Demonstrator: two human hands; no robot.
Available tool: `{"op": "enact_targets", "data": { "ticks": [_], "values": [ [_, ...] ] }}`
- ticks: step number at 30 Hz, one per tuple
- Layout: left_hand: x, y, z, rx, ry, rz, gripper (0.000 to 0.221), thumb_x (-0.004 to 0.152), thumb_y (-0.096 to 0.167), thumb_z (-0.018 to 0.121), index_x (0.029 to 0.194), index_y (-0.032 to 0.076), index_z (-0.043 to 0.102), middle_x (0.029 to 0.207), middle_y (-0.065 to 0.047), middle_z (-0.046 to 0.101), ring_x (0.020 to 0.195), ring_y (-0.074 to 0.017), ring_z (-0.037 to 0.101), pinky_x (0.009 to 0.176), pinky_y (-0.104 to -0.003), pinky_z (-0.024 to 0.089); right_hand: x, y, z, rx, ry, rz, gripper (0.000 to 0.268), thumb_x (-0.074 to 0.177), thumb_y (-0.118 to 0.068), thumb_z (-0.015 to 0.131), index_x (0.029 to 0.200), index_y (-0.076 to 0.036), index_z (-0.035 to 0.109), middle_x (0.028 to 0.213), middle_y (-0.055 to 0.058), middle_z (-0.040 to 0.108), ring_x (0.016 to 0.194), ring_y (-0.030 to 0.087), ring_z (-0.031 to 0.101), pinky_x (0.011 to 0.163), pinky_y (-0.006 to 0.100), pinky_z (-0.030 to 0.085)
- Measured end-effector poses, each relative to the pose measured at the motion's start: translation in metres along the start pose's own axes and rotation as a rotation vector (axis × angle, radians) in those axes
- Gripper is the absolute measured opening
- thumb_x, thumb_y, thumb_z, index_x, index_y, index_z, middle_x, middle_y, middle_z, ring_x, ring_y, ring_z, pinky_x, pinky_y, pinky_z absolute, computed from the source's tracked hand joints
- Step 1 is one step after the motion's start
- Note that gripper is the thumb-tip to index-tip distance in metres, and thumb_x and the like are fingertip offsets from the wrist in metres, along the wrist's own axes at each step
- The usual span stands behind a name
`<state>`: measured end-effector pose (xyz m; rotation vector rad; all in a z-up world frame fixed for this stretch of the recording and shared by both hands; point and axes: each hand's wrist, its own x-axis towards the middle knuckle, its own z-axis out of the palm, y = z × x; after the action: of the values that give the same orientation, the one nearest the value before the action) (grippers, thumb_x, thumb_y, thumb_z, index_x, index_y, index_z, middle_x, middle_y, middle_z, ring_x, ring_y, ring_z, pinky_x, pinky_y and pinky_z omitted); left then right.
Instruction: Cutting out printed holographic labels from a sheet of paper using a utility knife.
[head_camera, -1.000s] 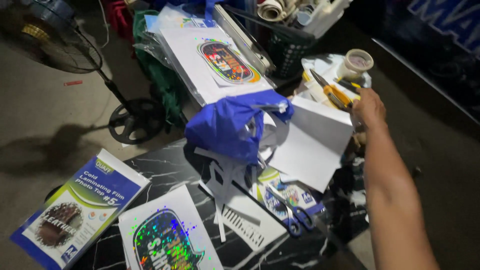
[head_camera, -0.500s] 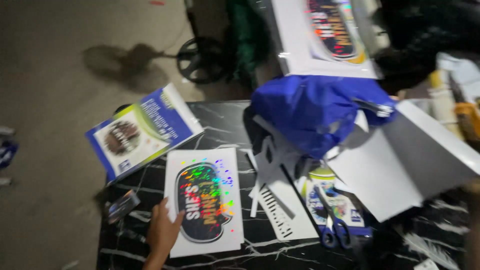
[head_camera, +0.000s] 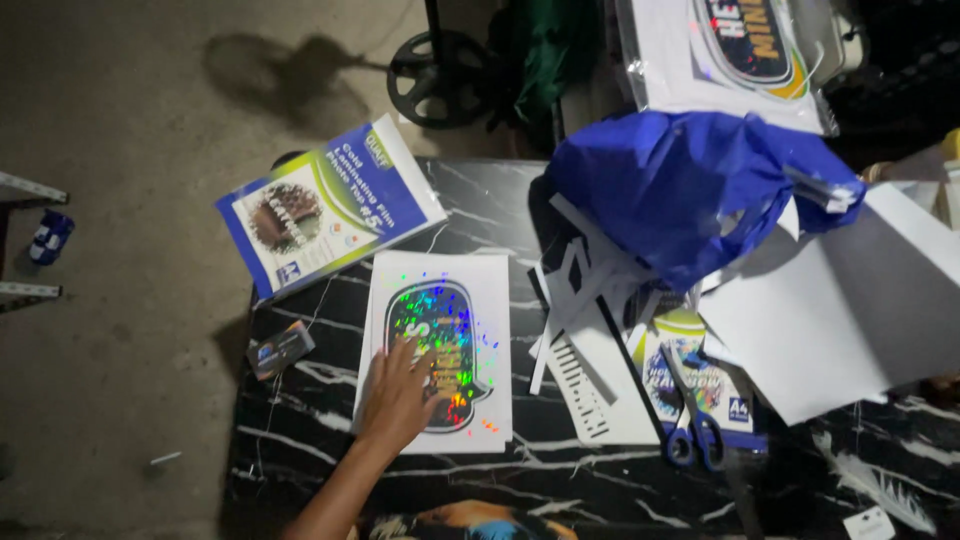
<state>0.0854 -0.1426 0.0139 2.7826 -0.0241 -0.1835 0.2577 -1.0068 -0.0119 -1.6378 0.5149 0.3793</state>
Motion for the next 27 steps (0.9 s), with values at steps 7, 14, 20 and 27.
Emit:
{"op": "enact_targets", "data": {
  "ticks": [7, 14, 20, 27],
  "values": [
    [0.027, 0.012, 0.006, 0.163, -0.263, 0.068, 0.096, 0.069, 0.036, 0.09, 0.151, 0.019, 0.042, 0.164, -0.011, 0.024, 0.149, -0.0424, 0.022, 0.111, -0.074, 0.026, -0.137, 0.045, 0.312, 0.237, -0.077, 0.091, 0.041, 0.102, -0.036, 0.059, 0.125, -0.002, 0.058, 0.089, 0.007, 0.058, 0.07, 0.02, 0.054, 0.06, 0.035, 0.047],
    [0.032, 0.004, 0.023, 0.174, -0.323, 0.038, 0.108, 0.067, 0.041, 0.093, 0.156, 0.026, 0.033, 0.168, -0.008, 0.017, 0.151, -0.043, 0.02, 0.097, -0.077, 0.042, -0.25, 0.029, 0.528, 0.409, -0.516, 0.203, 0.051, 0.091, -0.022, 0.065, 0.137, -0.004, 0.05, 0.102, 0.005, 0.061, 0.081, 0.015, 0.058, 0.072, 0.034, 0.054],
    [0.027, 0.004, 0.023, 0.186, -0.328, 0.037, 0.11, 0.068, 0.04, 0.093, 0.158, 0.025, 0.032, 0.168, -0.009, 0.016, 0.151, -0.0432, 0.018, 0.099, -0.078, 0.041, -0.279, 0.014, 0.553, 0.423, -0.617, 0.074, 0.063, 0.094, -0.019, 0.066, 0.149, 0.001, 0.045, 0.111, 0.008, 0.064, 0.085, 0.016, 0.06, 0.076, 0.03, 0.053],
    [0.021, 0.005, 0.021, 0.159, -0.339, 0.012, 0.109, 0.07, 0.041, 0.092, 0.158, 0.023, 0.031, 0.168, -0.011, 0.014, 0.151, -0.0445, 0.016, 0.098, -0.078, 0.041, -0.279, 0.026, 0.561, 0.46, -0.618, 0.106, 0.057, 0.098, -0.022, 0.062, 0.148, 0.0, 0.044, 0.102, 0.005, 0.061, 0.079, 0.012, 0.055, 0.067, 0.026, 0.05]
  ]
}}
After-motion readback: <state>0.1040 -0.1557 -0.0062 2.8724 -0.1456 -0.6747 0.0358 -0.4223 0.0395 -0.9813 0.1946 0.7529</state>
